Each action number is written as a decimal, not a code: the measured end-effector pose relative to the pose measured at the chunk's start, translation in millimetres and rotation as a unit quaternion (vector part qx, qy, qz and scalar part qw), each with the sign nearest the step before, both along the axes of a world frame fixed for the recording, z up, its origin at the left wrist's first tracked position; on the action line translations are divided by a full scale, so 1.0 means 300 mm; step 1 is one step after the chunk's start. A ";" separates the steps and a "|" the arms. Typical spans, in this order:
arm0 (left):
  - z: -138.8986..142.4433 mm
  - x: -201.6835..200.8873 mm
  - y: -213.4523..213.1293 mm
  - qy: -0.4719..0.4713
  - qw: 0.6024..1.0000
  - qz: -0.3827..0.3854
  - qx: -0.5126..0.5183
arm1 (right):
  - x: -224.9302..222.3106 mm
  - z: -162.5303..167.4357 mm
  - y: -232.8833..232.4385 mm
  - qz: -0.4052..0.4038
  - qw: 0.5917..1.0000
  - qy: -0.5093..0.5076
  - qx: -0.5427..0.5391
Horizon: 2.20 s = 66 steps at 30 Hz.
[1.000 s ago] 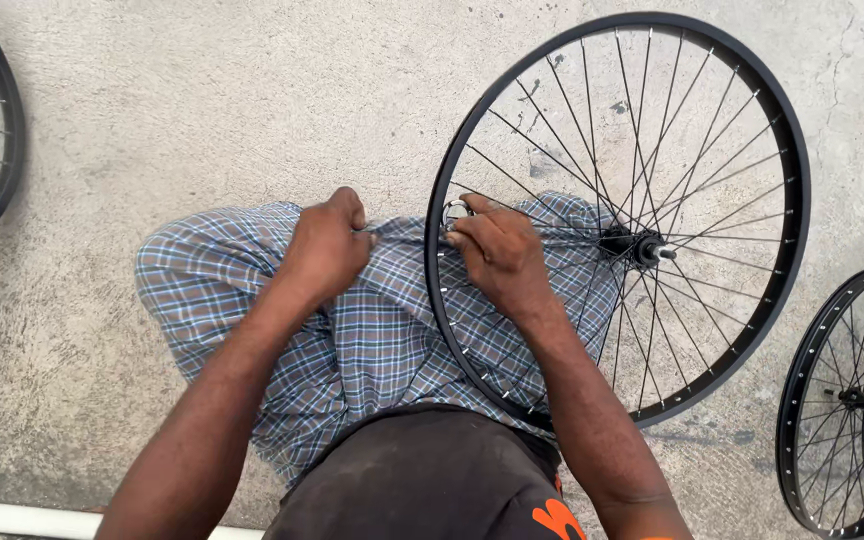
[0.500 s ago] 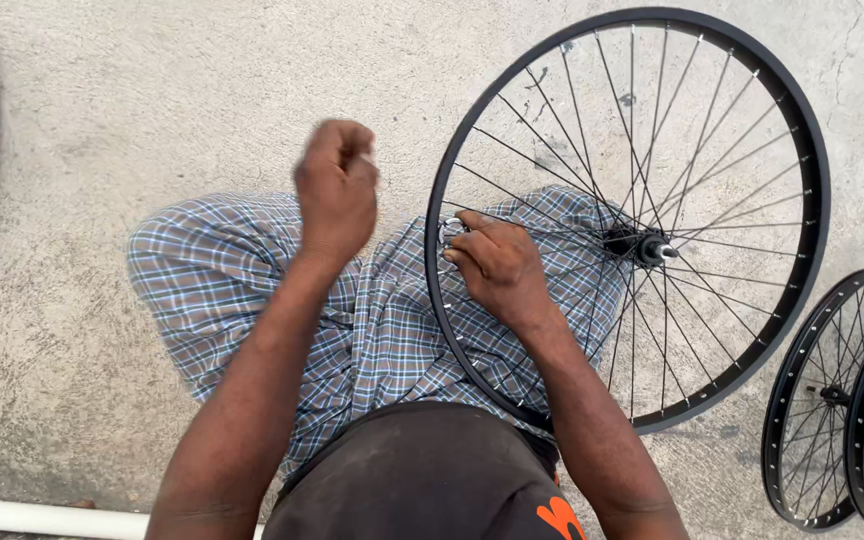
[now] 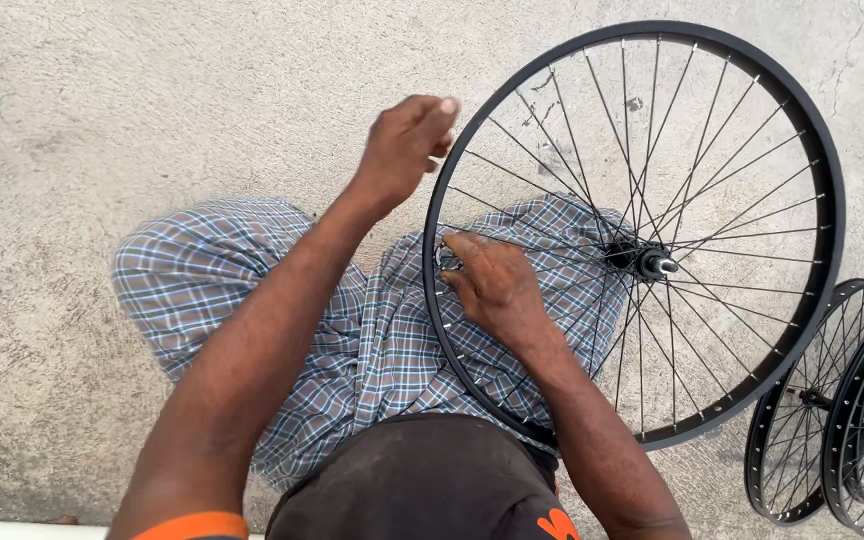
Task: The person sits on the floor and uses a spoke wrench to tighten the nipples on the spokes of a bicycle wheel. They rotate the wheel periodically to access different sections while continuing to adjust the spokes.
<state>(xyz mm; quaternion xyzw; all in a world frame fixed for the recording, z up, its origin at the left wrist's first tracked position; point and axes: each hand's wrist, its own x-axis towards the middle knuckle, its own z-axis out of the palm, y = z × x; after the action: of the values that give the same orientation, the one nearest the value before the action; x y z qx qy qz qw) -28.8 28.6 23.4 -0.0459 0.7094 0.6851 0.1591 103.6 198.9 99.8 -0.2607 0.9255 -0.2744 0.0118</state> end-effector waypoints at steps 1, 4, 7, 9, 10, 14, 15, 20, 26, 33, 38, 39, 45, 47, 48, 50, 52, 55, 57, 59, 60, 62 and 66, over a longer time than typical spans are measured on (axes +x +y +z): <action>0.002 -0.015 0.004 -0.028 0.998 -0.037 0.040 | -0.005 -0.011 -0.013 0.001 1.000 -0.015 0.009; -0.034 -0.013 0.037 -0.036 0.998 -0.024 -0.045 | -0.018 -0.053 -0.052 -0.010 0.996 -0.054 0.069; -0.092 0.004 0.067 0.147 0.987 0.039 -0.046 | -0.034 -0.107 -0.091 -0.064 0.979 -0.065 0.181; -0.117 0.010 0.072 0.101 0.995 0.026 0.003 | -0.048 -0.134 -0.109 -0.080 0.971 -0.064 0.214; -0.122 0.008 0.068 0.081 0.996 0.020 0.024 | -0.058 -0.145 -0.121 -0.088 0.968 -0.061 0.227; -0.122 0.046 0.055 0.090 0.996 0.015 -0.005 | -0.106 -0.142 -0.139 -0.115 0.969 -0.083 0.203; -0.122 0.050 0.051 0.067 0.998 0.009 -0.004 | -0.122 -0.132 -0.142 -0.116 0.968 -0.092 0.201; -0.159 0.040 0.049 0.064 0.985 0.012 0.162 | -0.177 -0.047 -0.119 -0.039 0.971 -0.182 0.149; -0.182 0.033 0.070 0.071 0.982 0.004 0.177 | -0.166 -0.042 -0.081 -0.033 0.980 -0.178 0.078; -0.187 0.031 0.072 0.084 0.990 -0.012 0.115 | -0.104 -0.111 -0.064 -0.034 0.996 -0.064 0.044; -0.188 0.027 0.074 0.089 0.989 -0.007 0.118 | -0.100 -0.089 -0.054 0.014 0.998 -0.006 0.054; -0.186 0.026 0.073 0.089 0.989 -0.009 0.120 | -0.101 -0.086 -0.055 0.016 0.998 -0.021 0.057; -0.151 0.018 0.058 0.089 0.989 -0.012 0.121 | -0.115 -0.088 -0.055 0.004 0.999 -0.028 0.033; -0.140 0.022 0.052 0.079 0.991 -0.014 0.111 | -0.122 -0.091 -0.054 -0.012 1.000 -0.022 0.013; -0.135 0.030 0.049 0.070 0.993 -0.014 0.098 | -0.125 -0.093 -0.057 -0.022 0.999 -0.023 0.000; -0.129 0.039 0.043 0.071 0.994 -0.007 0.087 | -0.134 -0.099 -0.074 -0.042 0.999 -0.032 0.012; -0.126 0.045 0.046 0.089 0.992 0.004 0.093 | -0.145 -0.105 -0.102 -0.065 0.995 -0.050 0.060; -0.125 0.042 0.056 0.116 0.987 0.008 0.110 | -0.173 -0.116 -0.148 -0.146 0.961 -0.099 0.212; -0.125 0.030 0.058 0.126 0.988 0.006 0.085 | -0.194 -0.108 -0.148 -0.137 0.946 -0.161 0.247; -0.125 0.018 0.058 0.129 0.990 -0.004 0.058 | -0.204 -0.093 -0.134 -0.124 0.953 -0.188 0.202; -0.126 0.009 0.056 0.129 0.991 -0.004 0.039 | -0.208 -0.084 -0.122 -0.107 0.968 -0.180 0.139; -0.126 0.003 0.054 0.111 0.993 -0.011 0.028 | -0.197 -0.071 -0.107 -0.094 0.981 -0.161 0.063; -0.120 -0.015 0.047 0.110 0.992 -0.014 0.054 | -0.159 -0.071 -0.106 -0.054 0.998 -0.006 0.017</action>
<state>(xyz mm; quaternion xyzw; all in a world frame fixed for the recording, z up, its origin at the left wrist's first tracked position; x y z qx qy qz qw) -33.4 42.8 -12.7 0.0483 0.6853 0.7209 0.0914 56.1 167.1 78.6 -0.2082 0.9426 -0.2608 0.0068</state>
